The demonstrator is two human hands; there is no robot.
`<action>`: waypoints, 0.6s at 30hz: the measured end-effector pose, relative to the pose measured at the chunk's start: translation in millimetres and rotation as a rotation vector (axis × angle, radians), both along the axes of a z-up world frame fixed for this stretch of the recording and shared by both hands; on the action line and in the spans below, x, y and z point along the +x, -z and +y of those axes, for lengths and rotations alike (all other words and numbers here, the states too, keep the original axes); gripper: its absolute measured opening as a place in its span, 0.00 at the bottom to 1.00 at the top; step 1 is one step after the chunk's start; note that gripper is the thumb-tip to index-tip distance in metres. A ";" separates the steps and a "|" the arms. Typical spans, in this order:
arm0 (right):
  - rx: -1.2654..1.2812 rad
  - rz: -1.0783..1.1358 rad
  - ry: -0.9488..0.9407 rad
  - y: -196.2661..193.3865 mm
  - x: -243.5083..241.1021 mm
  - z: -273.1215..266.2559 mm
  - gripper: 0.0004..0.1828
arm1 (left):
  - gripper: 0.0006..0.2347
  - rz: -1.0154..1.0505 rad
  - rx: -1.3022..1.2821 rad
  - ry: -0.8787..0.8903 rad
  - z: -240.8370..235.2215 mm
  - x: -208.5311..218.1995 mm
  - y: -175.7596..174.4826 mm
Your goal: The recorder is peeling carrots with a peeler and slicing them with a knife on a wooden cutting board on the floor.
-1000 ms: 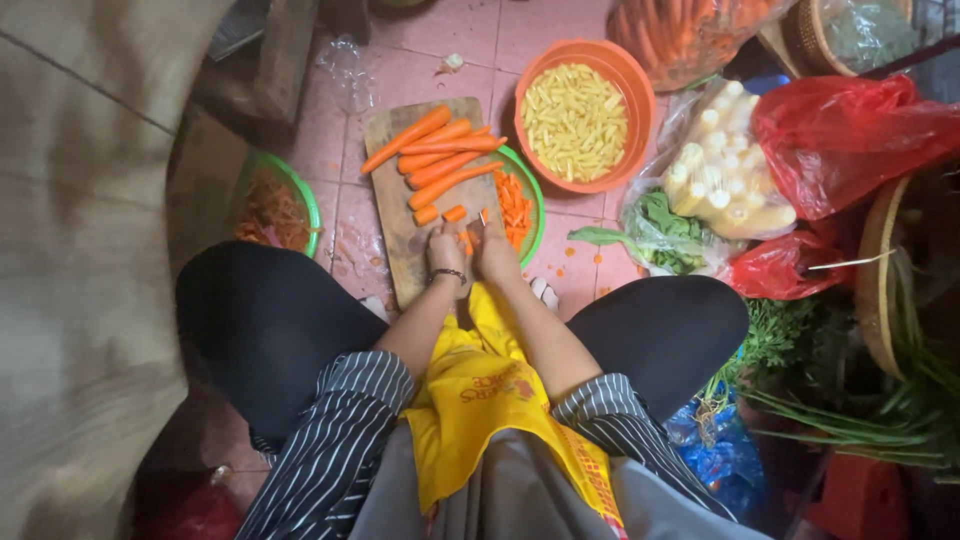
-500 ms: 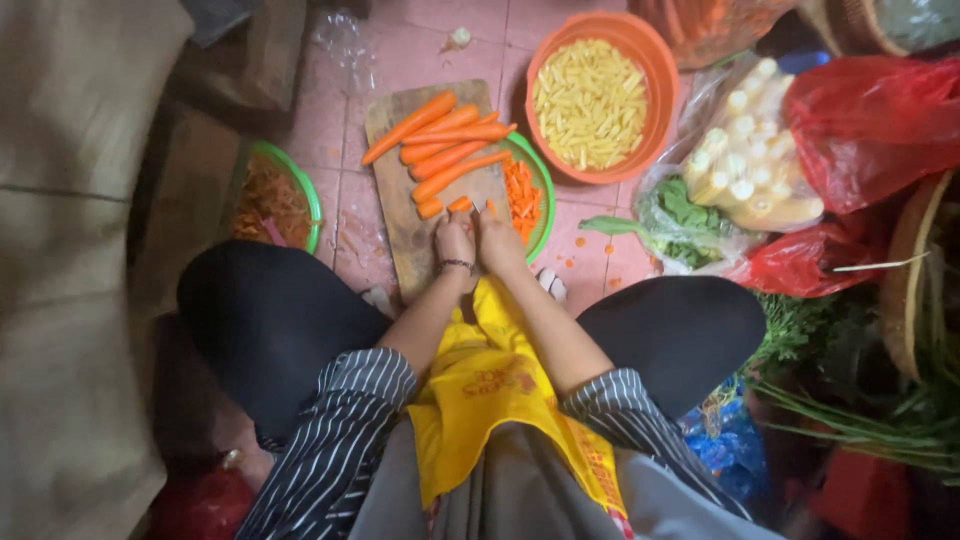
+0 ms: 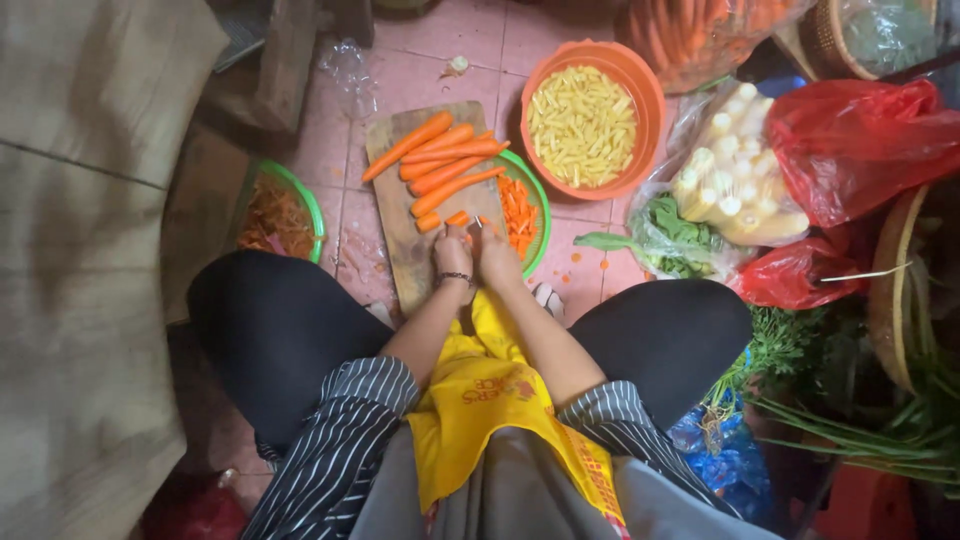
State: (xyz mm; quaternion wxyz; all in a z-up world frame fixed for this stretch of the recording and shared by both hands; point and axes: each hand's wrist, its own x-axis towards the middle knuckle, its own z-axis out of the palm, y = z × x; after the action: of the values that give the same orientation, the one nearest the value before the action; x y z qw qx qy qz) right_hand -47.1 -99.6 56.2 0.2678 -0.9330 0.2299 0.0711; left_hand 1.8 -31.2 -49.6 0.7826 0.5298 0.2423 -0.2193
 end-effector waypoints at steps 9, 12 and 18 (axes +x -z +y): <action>-0.042 -0.048 -0.080 17.2 0.1 0.9 0.13 | 0.09 0.022 0.010 -0.004 -1.3 -1.9 2.3; -0.029 -0.088 -0.102 27.5 -5.7 4.4 0.13 | 0.10 -0.501 0.722 0.372 5.6 -7.4 46.0; -0.045 -0.134 -0.070 60.0 -5.2 -7.1 0.13 | 0.16 -0.257 0.451 0.247 1.7 -2.7 36.2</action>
State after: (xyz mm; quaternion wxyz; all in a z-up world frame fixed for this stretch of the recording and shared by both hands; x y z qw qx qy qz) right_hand -52.3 -106.6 -3.7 0.2590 -0.9488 0.1805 0.0128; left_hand -0.9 -29.5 -85.8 0.6366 0.7394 0.1173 -0.1848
